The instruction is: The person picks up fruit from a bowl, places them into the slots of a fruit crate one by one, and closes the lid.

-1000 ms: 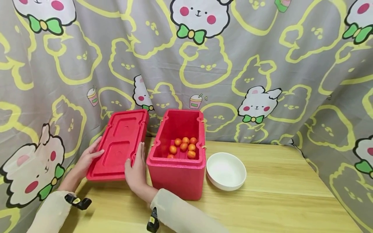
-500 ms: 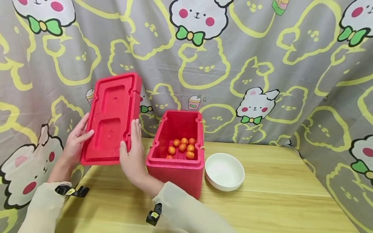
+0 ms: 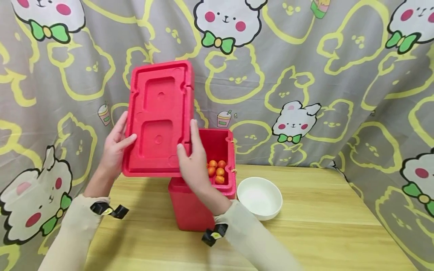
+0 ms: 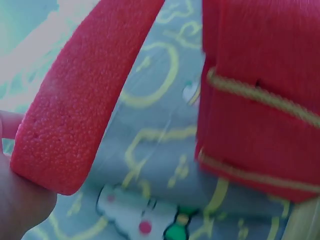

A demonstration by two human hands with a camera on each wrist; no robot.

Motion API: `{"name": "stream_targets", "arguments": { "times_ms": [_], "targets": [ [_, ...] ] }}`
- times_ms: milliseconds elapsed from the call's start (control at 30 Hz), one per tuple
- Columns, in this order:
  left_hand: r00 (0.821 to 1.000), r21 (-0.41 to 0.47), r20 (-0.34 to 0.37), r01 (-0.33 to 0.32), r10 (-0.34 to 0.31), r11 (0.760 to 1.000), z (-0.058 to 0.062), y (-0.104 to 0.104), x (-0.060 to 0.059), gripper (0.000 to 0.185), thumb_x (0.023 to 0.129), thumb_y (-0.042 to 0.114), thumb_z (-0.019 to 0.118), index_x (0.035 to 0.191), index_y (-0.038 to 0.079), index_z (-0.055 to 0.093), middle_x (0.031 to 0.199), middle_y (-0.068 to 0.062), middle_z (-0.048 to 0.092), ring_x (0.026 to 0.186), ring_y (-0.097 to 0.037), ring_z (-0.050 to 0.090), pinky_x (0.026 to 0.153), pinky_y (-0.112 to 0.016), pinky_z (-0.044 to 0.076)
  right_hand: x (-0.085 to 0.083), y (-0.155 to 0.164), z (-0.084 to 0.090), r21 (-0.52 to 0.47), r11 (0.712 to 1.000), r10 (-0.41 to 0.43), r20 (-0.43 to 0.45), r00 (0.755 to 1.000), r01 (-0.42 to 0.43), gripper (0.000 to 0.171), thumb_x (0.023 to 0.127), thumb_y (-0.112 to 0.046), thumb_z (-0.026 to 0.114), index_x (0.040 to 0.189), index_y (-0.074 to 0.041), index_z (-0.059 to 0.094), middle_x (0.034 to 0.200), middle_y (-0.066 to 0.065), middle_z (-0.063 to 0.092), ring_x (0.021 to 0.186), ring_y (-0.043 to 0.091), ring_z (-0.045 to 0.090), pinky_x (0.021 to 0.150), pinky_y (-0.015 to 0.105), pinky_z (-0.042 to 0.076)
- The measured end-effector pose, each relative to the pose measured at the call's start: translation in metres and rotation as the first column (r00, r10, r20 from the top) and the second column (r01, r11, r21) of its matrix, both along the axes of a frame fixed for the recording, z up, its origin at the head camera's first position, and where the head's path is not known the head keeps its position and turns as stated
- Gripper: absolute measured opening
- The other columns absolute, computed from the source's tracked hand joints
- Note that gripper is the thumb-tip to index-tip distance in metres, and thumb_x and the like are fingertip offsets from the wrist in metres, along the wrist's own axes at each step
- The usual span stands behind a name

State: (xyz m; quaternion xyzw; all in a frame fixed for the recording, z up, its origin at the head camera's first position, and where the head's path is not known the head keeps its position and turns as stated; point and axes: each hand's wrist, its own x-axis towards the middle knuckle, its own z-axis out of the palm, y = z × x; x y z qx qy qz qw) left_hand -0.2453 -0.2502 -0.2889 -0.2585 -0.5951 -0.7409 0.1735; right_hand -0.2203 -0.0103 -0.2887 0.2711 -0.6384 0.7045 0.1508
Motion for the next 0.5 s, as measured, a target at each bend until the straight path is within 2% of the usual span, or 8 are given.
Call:
{"name": "stream_targets", "arguments": {
  "times_ms": [67, 267, 400, 500],
  "targets": [
    [1.0, -0.01, 0.003, -0.005, 0.005, 1.0, 0.003, 0.016, -0.006, 0.073, 0.102, -0.006, 0.042, 0.165, 0.017, 0.013, 0.169, -0.007, 0.024, 0.138, -0.017, 0.047, 0.1, -0.024, 0.055, -0.005, 0.014, 0.003, -0.03, 0.999, 0.012, 0.042, 0.999, -0.011, 0.074, 0.1, 0.002, 0.051, 0.164, -0.019, 0.021, 0.168, -0.007, 0.026, 0.15, 0.014, 0.036, 0.111, 0.038, 0.047],
    [1.0, -0.048, -0.003, -0.002, 0.002, 0.999, 0.005, 0.056, -0.022, 0.075, 0.101, -0.004, 0.048, 0.165, 0.016, 0.014, 0.168, -0.003, 0.027, 0.144, -0.025, 0.043, 0.101, -0.024, 0.054, -0.019, 0.059, 0.009, -0.078, 0.996, 0.053, 0.06, 0.997, -0.048, 0.071, 0.101, 0.007, 0.048, 0.163, -0.017, 0.024, 0.166, -0.004, 0.031, 0.149, 0.014, 0.04, 0.114, 0.03, 0.043],
    [0.999, -0.108, -0.029, -0.019, 0.016, 0.994, 0.003, 0.07, -0.034, 0.074, 0.1, -0.003, 0.053, 0.164, 0.012, 0.019, 0.169, -0.002, 0.027, 0.152, -0.021, 0.034, 0.107, -0.022, 0.048, -0.03, 0.089, 0.013, -0.055, 0.998, 0.019, 0.099, 0.995, -0.013, 0.068, 0.1, 0.005, 0.054, 0.161, -0.014, 0.03, 0.164, 0.0, 0.037, 0.149, 0.012, 0.039, 0.114, 0.027, 0.041],
    [0.999, -0.129, -0.036, -0.003, -0.002, 0.992, 0.001, 0.077, -0.041, 0.071, 0.1, -0.004, 0.055, 0.163, 0.01, 0.023, 0.168, -0.003, 0.029, 0.155, -0.019, 0.031, 0.109, -0.022, 0.046, -0.036, 0.106, 0.014, -0.044, 0.999, -0.005, 0.125, 0.992, 0.011, 0.066, 0.099, 0.003, 0.058, 0.159, -0.012, 0.035, 0.162, 0.003, 0.041, 0.148, 0.013, 0.041, 0.113, 0.027, 0.043]
  ]
}}
